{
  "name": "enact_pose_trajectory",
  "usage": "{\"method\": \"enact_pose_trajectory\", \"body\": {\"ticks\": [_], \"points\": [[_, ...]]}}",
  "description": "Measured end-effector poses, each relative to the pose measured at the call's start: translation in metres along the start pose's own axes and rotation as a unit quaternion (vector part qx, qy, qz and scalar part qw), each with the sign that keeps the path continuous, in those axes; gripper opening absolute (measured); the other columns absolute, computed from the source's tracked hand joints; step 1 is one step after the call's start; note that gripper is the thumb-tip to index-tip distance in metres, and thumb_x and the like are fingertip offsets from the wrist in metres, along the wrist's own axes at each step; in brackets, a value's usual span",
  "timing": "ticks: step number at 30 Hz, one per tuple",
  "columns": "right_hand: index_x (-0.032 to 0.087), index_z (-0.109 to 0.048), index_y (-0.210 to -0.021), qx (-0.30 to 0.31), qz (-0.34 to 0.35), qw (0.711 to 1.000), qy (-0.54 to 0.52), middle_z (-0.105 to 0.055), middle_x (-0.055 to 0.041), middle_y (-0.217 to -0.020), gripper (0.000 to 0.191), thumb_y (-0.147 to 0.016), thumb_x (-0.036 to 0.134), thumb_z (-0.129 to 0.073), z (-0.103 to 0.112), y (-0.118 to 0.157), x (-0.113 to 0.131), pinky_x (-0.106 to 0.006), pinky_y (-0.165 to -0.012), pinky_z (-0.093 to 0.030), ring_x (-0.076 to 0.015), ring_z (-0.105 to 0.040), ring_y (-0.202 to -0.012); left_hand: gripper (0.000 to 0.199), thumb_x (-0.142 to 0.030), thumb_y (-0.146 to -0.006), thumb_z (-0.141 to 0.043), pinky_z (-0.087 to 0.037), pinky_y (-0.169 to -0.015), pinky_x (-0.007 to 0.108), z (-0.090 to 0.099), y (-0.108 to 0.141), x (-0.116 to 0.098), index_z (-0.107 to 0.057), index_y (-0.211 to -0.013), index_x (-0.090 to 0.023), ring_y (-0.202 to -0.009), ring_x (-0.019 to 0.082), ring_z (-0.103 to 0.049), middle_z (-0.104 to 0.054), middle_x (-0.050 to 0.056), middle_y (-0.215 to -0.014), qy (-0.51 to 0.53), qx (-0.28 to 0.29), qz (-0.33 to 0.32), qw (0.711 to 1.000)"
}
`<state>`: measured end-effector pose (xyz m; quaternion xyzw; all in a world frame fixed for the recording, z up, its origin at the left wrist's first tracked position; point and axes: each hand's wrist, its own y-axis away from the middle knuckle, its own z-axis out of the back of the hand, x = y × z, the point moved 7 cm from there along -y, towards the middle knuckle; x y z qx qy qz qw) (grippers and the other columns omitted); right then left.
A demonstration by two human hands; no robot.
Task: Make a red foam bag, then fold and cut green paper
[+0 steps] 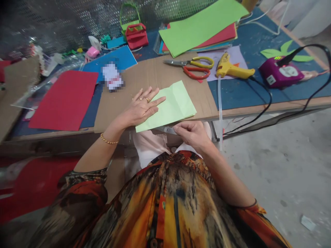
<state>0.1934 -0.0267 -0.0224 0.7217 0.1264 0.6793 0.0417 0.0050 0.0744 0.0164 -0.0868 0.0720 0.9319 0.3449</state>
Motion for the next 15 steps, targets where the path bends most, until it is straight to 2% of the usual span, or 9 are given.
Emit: {"method": "enact_pose_trajectory", "body": {"ticks": [3, 11, 15], "points": [[0.017, -0.074, -0.07, -0.003, 0.004, 1.0, 0.001, -0.035, 0.0086, -0.043, 0.035, -0.071, 0.051, -0.083, -0.004, 0.0, 0.002, -0.026, -0.042, -0.014, -0.0054, -0.026, -0.041, 0.059, -0.059, -0.115, -0.033, -0.004, -0.142, 0.059, 0.0, -0.001, 0.0, -0.042, -0.171, -0.045, -0.176, 0.029, -0.013, -0.022, -0.004, -0.188, 0.006, -0.003, 0.001, 1.0], [0.02, -0.068, -0.065, 0.039, -0.008, 0.999, 0.011, -0.033, 0.009, -0.042, 0.038, -0.073, 0.055, -0.08, -0.023, 0.0, 0.001, -0.026, -0.043, -0.014, -0.0056, -0.025, -0.041, 0.061, -0.062, -0.114, -0.03, -0.004, -0.142, 0.06, -0.004, -0.003, 0.001, -0.04, -0.172, -0.045, -0.176, 0.029, -0.012, -0.021, -0.004, -0.188, 0.004, 0.0, -0.006, 1.0], [0.021, -0.059, -0.059, 0.047, 0.003, 0.998, 0.036, -0.033, 0.0081, -0.045, 0.042, -0.075, 0.055, -0.077, -0.03, -0.004, 0.001, -0.027, -0.044, -0.014, -0.0052, -0.025, -0.043, 0.061, -0.063, -0.114, -0.03, -0.004, -0.142, 0.06, -0.005, -0.004, 0.003, -0.04, -0.172, -0.046, -0.176, 0.03, -0.012, -0.021, -0.004, -0.188, 0.012, 0.0, -0.008, 1.0]]}}
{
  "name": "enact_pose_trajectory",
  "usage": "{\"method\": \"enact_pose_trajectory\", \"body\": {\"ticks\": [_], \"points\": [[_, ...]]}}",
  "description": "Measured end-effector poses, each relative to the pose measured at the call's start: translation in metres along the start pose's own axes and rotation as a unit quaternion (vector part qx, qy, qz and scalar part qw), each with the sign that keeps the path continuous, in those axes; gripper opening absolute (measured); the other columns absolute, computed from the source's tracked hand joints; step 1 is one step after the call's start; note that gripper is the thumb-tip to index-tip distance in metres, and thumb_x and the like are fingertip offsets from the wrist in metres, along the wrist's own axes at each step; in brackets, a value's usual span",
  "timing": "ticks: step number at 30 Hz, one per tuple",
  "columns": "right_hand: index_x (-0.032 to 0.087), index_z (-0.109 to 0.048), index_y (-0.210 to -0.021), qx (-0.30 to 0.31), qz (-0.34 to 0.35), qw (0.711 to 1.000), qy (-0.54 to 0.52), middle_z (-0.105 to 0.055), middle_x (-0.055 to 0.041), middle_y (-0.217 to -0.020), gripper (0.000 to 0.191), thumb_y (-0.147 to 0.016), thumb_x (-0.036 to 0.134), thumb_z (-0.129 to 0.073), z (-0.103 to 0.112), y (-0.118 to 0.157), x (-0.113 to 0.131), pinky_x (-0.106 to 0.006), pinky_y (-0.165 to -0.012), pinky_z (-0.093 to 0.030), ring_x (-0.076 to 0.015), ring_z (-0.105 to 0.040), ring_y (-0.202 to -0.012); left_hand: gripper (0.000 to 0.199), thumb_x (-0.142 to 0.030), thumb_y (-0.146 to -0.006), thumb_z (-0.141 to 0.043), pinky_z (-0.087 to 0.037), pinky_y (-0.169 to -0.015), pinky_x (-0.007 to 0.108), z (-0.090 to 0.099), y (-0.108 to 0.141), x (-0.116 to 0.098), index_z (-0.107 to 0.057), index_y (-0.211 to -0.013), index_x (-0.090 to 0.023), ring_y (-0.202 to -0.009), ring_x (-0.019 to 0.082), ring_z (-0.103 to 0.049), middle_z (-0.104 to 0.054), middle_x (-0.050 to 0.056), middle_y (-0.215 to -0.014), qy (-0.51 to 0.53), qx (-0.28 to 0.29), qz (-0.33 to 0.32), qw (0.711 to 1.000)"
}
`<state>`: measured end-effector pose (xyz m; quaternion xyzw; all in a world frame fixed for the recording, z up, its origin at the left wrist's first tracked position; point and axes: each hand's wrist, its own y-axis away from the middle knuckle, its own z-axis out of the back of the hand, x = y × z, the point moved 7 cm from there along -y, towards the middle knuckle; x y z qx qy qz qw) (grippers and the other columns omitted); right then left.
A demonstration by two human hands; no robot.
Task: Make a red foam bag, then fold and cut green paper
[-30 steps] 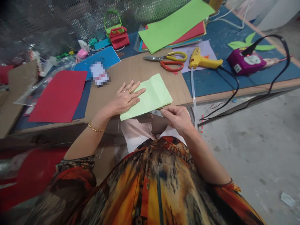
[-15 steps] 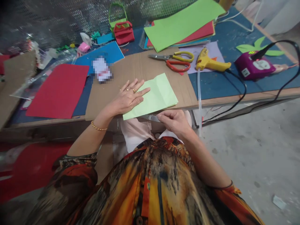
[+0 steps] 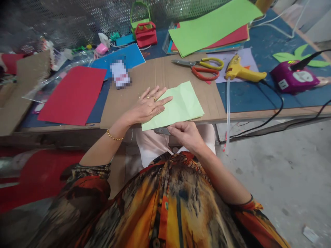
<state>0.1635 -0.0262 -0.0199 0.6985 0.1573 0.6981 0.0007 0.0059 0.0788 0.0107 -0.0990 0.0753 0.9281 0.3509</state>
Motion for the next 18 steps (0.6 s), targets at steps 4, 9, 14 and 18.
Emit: {"method": "enact_pose_trajectory", "body": {"ticks": [4, 9, 14, 18], "points": [[0.023, -0.05, -0.054, 0.022, 0.015, 0.999, 0.021, -0.032, 0.0073, -0.047, 0.048, -0.078, 0.056, -0.074, -0.007, -0.002, 0.001, -0.026, -0.046, -0.014, -0.0053, -0.025, -0.045, 0.061, -0.063, -0.114, -0.03, -0.004, -0.141, 0.062, -0.002, -0.002, 0.002, -0.04, -0.172, -0.045, -0.176, 0.031, -0.013, -0.022, -0.003, -0.188, 0.005, -0.007, -0.013, 1.0], [0.022, -0.055, -0.057, 0.021, 0.008, 1.0, 0.017, -0.033, 0.0074, -0.048, 0.045, -0.077, 0.058, -0.073, -0.013, -0.003, 0.001, -0.026, -0.046, -0.016, -0.0065, -0.026, -0.046, 0.06, -0.059, -0.116, -0.03, -0.004, -0.14, 0.065, -0.006, -0.002, 0.004, -0.039, -0.173, -0.041, -0.176, 0.033, -0.012, -0.021, 0.001, -0.189, 0.001, -0.008, -0.028, 1.0], [0.019, -0.072, -0.071, 0.107, 0.009, 0.994, 0.032, -0.043, 0.0061, -0.049, 0.039, -0.082, 0.056, -0.073, -0.027, 0.01, 0.005, -0.026, -0.045, -0.024, -0.0081, -0.032, -0.044, 0.058, -0.056, -0.117, -0.032, -0.009, -0.14, 0.065, 0.001, 0.002, 0.0, -0.041, -0.172, -0.04, -0.175, 0.033, -0.016, -0.024, 0.003, -0.188, -0.015, -0.02, -0.031, 0.999], [0.018, -0.077, -0.092, 0.008, 0.084, 0.996, 0.025, -0.041, 0.0088, -0.048, 0.044, -0.095, 0.06, -0.069, 0.021, 0.036, 0.021, -0.025, -0.044, -0.025, -0.0083, -0.031, -0.042, 0.058, -0.055, -0.117, -0.03, -0.018, -0.14, 0.062, 0.004, 0.008, -0.003, -0.047, -0.17, -0.038, -0.174, 0.033, -0.024, -0.031, 0.003, -0.185, -0.044, -0.031, -0.023, 0.998]]}}
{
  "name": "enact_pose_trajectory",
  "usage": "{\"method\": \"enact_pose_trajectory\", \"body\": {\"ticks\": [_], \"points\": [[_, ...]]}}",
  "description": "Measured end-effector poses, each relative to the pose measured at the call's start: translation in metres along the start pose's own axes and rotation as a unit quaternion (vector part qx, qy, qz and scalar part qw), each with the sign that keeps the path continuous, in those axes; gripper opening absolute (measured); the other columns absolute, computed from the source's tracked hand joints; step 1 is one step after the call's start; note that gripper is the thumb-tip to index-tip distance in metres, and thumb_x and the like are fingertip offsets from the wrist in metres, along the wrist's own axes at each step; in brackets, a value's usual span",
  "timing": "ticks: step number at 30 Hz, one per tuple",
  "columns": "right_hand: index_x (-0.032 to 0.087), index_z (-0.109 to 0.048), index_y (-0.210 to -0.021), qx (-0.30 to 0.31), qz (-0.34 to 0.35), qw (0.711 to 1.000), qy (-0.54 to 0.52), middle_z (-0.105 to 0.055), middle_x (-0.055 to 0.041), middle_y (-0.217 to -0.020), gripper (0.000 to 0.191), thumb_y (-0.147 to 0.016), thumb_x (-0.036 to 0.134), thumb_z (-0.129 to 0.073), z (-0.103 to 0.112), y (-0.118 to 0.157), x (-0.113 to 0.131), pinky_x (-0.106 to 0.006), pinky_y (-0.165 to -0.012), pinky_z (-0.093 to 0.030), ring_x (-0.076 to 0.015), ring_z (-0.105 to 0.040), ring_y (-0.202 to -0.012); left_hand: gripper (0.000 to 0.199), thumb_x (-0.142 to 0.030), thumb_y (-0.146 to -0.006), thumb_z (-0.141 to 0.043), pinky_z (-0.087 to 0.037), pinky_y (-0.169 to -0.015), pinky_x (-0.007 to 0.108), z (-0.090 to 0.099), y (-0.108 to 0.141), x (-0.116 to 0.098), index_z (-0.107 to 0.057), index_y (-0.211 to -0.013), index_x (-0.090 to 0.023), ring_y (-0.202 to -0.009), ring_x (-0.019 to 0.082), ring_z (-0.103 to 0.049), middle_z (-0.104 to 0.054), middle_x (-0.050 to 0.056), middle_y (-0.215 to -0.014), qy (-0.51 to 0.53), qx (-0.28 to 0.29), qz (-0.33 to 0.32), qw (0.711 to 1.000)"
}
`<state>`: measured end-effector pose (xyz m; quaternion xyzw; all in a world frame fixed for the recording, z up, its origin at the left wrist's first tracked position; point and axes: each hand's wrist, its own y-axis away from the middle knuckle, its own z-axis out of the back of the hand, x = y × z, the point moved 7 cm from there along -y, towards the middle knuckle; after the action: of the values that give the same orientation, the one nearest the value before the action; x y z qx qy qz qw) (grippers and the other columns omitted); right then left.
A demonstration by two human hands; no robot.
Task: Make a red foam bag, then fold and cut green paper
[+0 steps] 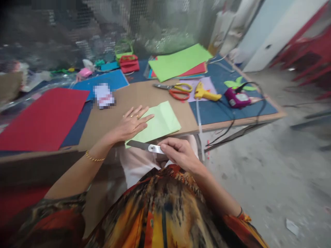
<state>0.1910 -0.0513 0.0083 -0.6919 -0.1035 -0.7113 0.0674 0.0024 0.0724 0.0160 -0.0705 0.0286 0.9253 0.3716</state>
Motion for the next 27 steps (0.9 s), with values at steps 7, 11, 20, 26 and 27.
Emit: {"method": "enact_pose_trajectory", "body": {"ticks": [7, 11, 20, 26, 27], "points": [[0.019, -0.077, -0.113, -0.378, 0.163, 0.834, 0.367, -0.059, 0.0027, -0.064, 0.029, -0.102, 0.037, -0.056, 0.15, 0.043, 0.039, -0.028, -0.059, -0.041, -0.0146, -0.052, -0.056, 0.06, -0.058, -0.115, -0.027, -0.029, -0.134, 0.068, -0.01, -0.002, 0.024, -0.058, -0.163, -0.038, -0.169, 0.039, -0.034, -0.042, 0.007, -0.18, -0.029, -0.074, -0.019, 0.997], [0.021, -0.08, -0.119, -0.381, 0.144, 0.691, 0.597, -0.071, -0.0072, -0.084, 0.035, -0.106, 0.029, -0.049, 0.185, 0.028, 0.036, -0.033, -0.07, -0.038, -0.0204, -0.06, -0.073, 0.065, -0.064, -0.114, -0.029, -0.027, -0.131, 0.076, 0.003, 0.0, 0.027, -0.066, -0.157, -0.032, -0.167, 0.045, -0.036, -0.044, 0.014, -0.178, -0.033, -0.096, -0.031, 0.994], [0.024, -0.083, -0.124, -0.313, 0.079, 0.628, 0.709, -0.069, -0.0132, -0.087, 0.033, -0.109, 0.029, -0.054, 0.198, -0.008, 0.008, -0.041, -0.076, -0.021, -0.0222, -0.042, -0.079, 0.061, -0.055, -0.11, -0.059, -0.049, -0.124, 0.052, 0.017, 0.032, -0.052, -0.061, -0.155, -0.014, -0.15, 0.035, -0.06, -0.064, 0.024, -0.158, -0.063, -0.107, -0.095, 0.988], [0.027, -0.085, -0.12, -0.317, 0.052, 0.595, 0.737, -0.075, -0.0155, -0.101, 0.034, -0.112, 0.037, -0.055, 0.207, -0.014, 0.002, -0.04, -0.076, -0.02, -0.0229, -0.044, -0.084, 0.047, -0.04, -0.107, -0.069, -0.055, -0.119, 0.047, 0.01, 0.039, -0.047, -0.063, -0.147, -0.015, -0.148, 0.033, -0.063, -0.069, 0.02, -0.154, -0.048, -0.115, -0.096, 0.988], [0.026, -0.086, -0.117, -0.324, 0.052, 0.586, 0.741, -0.077, -0.0164, -0.105, 0.034, -0.112, 0.038, -0.054, 0.21, -0.014, 0.001, -0.04, -0.075, -0.021, -0.0235, -0.046, -0.086, 0.045, -0.04, -0.107, -0.069, -0.054, -0.12, 0.048, 0.011, 0.04, -0.042, -0.065, -0.146, -0.017, -0.148, 0.033, -0.063, -0.069, 0.019, -0.154, -0.037, -0.111, -0.096, 0.988]]}}
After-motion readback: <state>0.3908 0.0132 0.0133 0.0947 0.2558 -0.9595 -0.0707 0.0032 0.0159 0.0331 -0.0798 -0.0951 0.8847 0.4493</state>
